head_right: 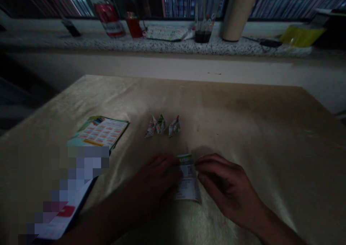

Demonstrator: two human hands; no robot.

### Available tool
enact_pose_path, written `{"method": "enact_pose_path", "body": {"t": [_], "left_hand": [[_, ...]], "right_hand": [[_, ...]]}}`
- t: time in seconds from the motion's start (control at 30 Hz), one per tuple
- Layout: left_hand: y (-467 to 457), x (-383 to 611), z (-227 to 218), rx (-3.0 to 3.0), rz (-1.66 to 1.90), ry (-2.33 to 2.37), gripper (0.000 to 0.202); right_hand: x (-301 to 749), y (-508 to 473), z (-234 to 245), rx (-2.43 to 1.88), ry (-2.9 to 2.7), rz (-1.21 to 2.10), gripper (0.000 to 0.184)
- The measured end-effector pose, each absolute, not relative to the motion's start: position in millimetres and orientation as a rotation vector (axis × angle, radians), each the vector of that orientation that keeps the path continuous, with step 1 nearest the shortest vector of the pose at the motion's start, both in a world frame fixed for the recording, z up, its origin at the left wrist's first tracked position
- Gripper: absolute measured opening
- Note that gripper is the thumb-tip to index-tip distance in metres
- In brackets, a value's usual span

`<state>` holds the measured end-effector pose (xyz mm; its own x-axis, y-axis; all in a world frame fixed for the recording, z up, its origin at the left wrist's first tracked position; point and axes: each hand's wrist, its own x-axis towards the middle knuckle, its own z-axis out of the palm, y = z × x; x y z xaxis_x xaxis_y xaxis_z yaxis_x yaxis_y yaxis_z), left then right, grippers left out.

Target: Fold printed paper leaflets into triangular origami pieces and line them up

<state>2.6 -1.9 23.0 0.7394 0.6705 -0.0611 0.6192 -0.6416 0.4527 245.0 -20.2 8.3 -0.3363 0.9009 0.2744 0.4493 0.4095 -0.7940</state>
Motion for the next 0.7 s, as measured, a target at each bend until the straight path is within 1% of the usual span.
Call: {"method": "enact_pose_path", "body": {"t": [0.1,0.23,0.43,0.5,0.63,0.7], "left_hand": [[-2,2,23,2.494,0.191,0.934,0.02],[-3,-2,23,2.484,0.219,0.903,0.024],[-4,-3,25,2.475,0.223,0.891,0.028],[-5,-1,25,2.481,0.213,0.877,0.028],[-7,1,24,2.485,0.221,0.886,0.025],[-7,0,24,2.494,0.215,0.869,0.024]], "right_hand": [[236,-20,-3,-0.996,-2.118,0.671,0.025],[230,-21,-10,-0.97,-2.22,0.55,0.03],[230,-27,-7,-0.95,-2.253,0.437,0.049],[231,-28,-2,-0.957,-2.23,0.403,0.048],[229,-27,10,-0.992,-2.265,0.403,0.037],[226,-25,13,-0.972,-2.317,0.414,0.037]]}}
